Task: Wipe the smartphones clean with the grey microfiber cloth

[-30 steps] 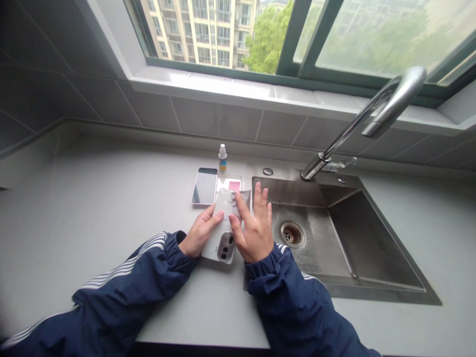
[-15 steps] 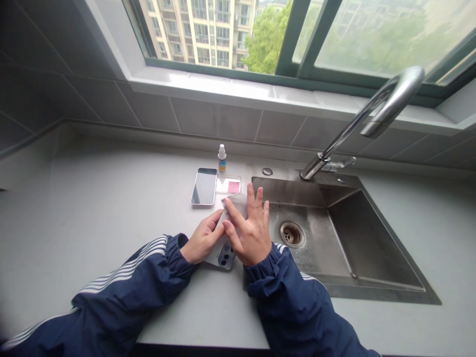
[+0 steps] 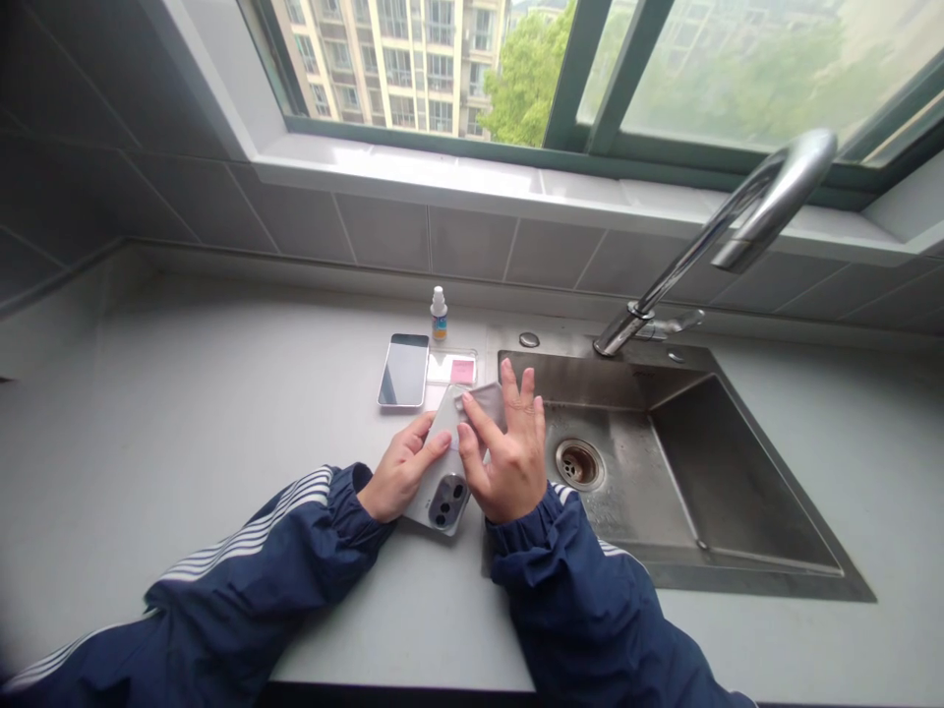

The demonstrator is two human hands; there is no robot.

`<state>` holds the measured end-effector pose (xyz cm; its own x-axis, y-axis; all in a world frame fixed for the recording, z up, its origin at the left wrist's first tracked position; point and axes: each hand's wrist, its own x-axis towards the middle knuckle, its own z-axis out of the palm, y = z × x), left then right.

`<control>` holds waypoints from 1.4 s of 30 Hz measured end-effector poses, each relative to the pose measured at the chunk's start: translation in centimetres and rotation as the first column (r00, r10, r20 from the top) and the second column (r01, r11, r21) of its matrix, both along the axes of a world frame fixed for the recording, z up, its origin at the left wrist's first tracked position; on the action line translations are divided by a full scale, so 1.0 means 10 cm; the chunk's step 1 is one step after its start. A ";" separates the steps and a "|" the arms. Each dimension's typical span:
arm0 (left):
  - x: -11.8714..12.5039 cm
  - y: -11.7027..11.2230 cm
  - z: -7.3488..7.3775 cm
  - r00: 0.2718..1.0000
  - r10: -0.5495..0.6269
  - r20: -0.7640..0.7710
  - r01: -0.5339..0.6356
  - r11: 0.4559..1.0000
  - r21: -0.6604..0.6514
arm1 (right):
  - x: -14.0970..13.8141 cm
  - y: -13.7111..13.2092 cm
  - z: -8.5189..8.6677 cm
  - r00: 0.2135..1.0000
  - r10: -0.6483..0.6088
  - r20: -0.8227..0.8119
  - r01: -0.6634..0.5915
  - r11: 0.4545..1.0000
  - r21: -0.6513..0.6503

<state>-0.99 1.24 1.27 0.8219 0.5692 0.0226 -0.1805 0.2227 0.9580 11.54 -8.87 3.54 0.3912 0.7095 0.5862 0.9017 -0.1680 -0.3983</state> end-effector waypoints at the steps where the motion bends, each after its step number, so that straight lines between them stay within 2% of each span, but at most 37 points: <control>1: 0.00 0.00 0.00 1.000 0.003 -0.003 -0.003 1.000 -0.016 | 0.01 0.00 0.00 1.000 0.009 0.008 -0.009 1.000 0.026; 5: 0.01 0.01 0.00 1.000 0.023 -0.008 -0.024 0.990 -0.137 | 0.04 -0.01 0.00 0.998 0.051 0.028 -0.054 0.995 0.088; 8: 0.01 0.03 -0.02 0.999 0.043 0.009 -0.040 0.983 -0.182 | 0.05 -0.01 -0.01 0.995 0.094 0.015 -0.095 0.992 0.088; 14: 0.02 0.04 -0.02 0.998 0.069 0.000 -0.069 0.994 -0.079 | 0.00 -0.01 -0.01 0.977 0.210 0.028 -0.210 0.977 -0.032; 17: 0.02 0.05 0.00 0.998 0.068 -0.020 -0.069 0.994 -0.090 | 0.01 -0.01 -0.02 0.985 0.172 0.027 -0.171 0.984 -0.040; 23: 0.00 0.06 0.03 0.992 0.114 -0.048 -0.119 0.986 -0.121 | 0.09 0.02 -0.06 0.997 0.076 -0.010 -0.076 0.997 0.027; 31: -0.01 0.08 0.10 0.990 0.142 0.008 -0.139 0.980 -0.145 | -0.03 0.01 -0.08 0.967 0.253 0.025 -0.252 0.966 -0.050; 33: -0.01 0.09 0.09 0.990 0.139 0.019 -0.134 0.980 -0.149 | -0.02 0.00 -0.08 0.971 0.236 0.030 -0.234 0.971 -0.052; 38: -0.01 0.09 0.04 0.994 0.109 0.027 -0.102 0.976 -0.192 | 0.06 0.03 -0.10 0.996 0.087 -0.029 -0.087 0.996 -0.007; 42: -0.01 0.08 0.06 0.992 0.121 0.021 -0.115 0.976 -0.184 | 0.08 0.04 -0.11 0.977 0.106 -0.184 -0.105 0.994 0.015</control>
<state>-1.10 2.08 1.87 0.7492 0.6592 -0.0651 -0.2457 0.3678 0.8968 12.35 -8.47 2.45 0.4158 0.7499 0.5146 0.8252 -0.0732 -0.5601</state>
